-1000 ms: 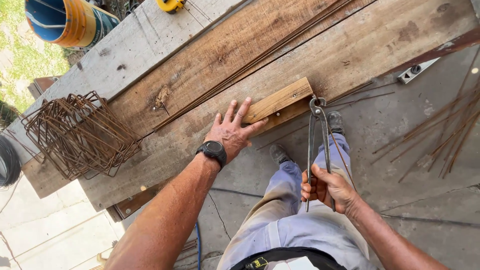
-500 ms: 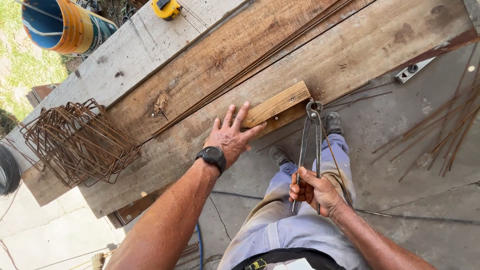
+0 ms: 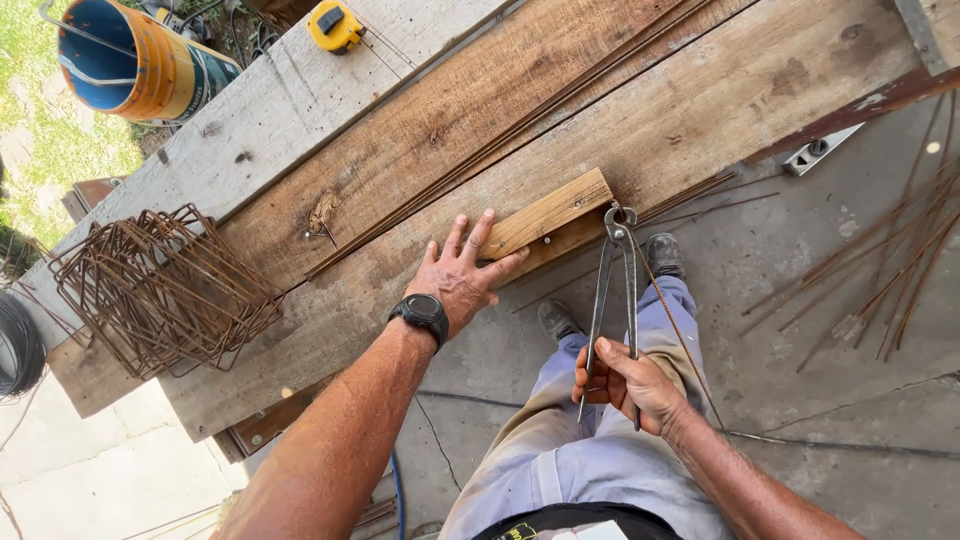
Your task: The person uses a metal bending tool to bend thin metal rods into rectangular shapes on a wooden workbench. They repeatedly position the rods against a wooden jig, apply pressure with the tool to form the bends, and place the finished pieces onto a pile.
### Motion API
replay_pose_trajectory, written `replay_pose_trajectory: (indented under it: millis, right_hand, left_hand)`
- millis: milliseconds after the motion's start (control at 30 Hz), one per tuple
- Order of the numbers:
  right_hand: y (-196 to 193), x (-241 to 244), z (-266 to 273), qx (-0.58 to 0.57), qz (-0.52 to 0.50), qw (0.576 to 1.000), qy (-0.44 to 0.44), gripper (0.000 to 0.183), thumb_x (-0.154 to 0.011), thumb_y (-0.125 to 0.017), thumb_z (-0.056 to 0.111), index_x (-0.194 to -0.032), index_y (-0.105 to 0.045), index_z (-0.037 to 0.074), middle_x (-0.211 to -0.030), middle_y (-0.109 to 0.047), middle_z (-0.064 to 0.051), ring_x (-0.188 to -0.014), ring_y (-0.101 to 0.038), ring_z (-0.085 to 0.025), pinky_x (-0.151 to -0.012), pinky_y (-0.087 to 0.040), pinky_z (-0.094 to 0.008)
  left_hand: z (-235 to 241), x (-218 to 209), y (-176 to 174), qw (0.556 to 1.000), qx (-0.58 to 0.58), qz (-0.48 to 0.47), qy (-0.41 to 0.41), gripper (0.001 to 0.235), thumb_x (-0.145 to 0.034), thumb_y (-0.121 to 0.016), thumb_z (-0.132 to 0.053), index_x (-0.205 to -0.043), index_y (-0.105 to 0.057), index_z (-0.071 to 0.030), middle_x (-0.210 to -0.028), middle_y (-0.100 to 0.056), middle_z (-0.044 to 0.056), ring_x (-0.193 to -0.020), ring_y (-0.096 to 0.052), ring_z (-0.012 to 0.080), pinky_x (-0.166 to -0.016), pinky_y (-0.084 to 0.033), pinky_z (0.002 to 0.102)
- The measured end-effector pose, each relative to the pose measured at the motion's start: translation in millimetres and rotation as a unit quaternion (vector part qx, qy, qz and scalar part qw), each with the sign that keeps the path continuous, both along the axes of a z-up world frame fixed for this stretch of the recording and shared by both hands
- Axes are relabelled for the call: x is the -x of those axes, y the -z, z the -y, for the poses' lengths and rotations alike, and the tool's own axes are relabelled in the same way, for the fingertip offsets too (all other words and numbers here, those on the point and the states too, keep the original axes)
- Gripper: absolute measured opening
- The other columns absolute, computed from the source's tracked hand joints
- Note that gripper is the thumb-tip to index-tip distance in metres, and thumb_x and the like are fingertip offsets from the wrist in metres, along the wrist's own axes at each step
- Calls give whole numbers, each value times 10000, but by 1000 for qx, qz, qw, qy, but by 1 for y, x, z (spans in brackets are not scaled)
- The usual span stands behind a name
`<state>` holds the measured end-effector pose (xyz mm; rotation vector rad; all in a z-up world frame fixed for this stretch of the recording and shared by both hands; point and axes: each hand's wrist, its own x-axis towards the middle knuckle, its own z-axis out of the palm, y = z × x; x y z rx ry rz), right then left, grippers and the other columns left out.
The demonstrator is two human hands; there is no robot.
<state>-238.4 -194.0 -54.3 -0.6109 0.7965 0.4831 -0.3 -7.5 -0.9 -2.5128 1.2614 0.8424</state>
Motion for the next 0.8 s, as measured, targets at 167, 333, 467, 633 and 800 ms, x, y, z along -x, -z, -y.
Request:
replay_pose_trajectory:
  millis: [167, 333, 467, 633, 800]
  right_hand:
    - [-51, 8, 25, 40, 44, 998, -35, 442, -977, -537, 280, -1319, -619, 12, -993, -775, -189, -950, -751, -276, -901, -569, -473]
    - [-52, 43, 88, 344, 12, 929, -136, 244, -995, -541, 160, -1122, -648, -19, -1076, -661, -123, -843, -749, -308, -789, -598, -354]
    - [-28, 39, 98, 504, -13, 839, -207, 255, -978, -560, 316, -1147, -658, 152, -816, -560, 7, -656, -452, -147, -673, -408, -302]
    - [-18, 33, 73, 437, 4, 899, -42, 89, -1021, -561, 143, -995, -540, 60, -775, -621, -105, -578, -519, -172, -527, -453, -304]
    - [-54, 35, 60, 450, 24, 892, 30, 91, -1000, -595, 88, -1026, -509, 91, -738, -557, -64, -537, -486, -132, -465, -420, -262]
  left_hand:
    - [0, 2, -5, 1000, 14, 7, -6, 785, -848, -769, -422, -1502, -343, -493, -1667, 19, 118, -1499, -169, 473, -1091, -378, 669]
    - [-2, 0, -11, 1000, 13, -13, 13, 797, -901, -703, -434, -1547, -240, -483, -1661, 9, 116, -1499, -101, 450, -1032, -386, 691]
    - [-2, 1, -13, 1000, 20, 3, 23, 818, -898, -707, -465, -1558, -225, -467, -1657, 34, 126, -1497, -105, 460, -1026, -401, 688]
    - [-8, 15, 0, 991, 130, 13, -19, 786, -793, -802, -212, -1478, -454, -379, -1662, -35, 119, -1511, -104, 442, -1101, -254, 734]
    - [-35, 79, -25, 906, 327, 91, -254, 273, -921, -649, -182, -1193, -625, -172, -1258, -526, 119, -1053, -512, 319, -784, -476, 502]
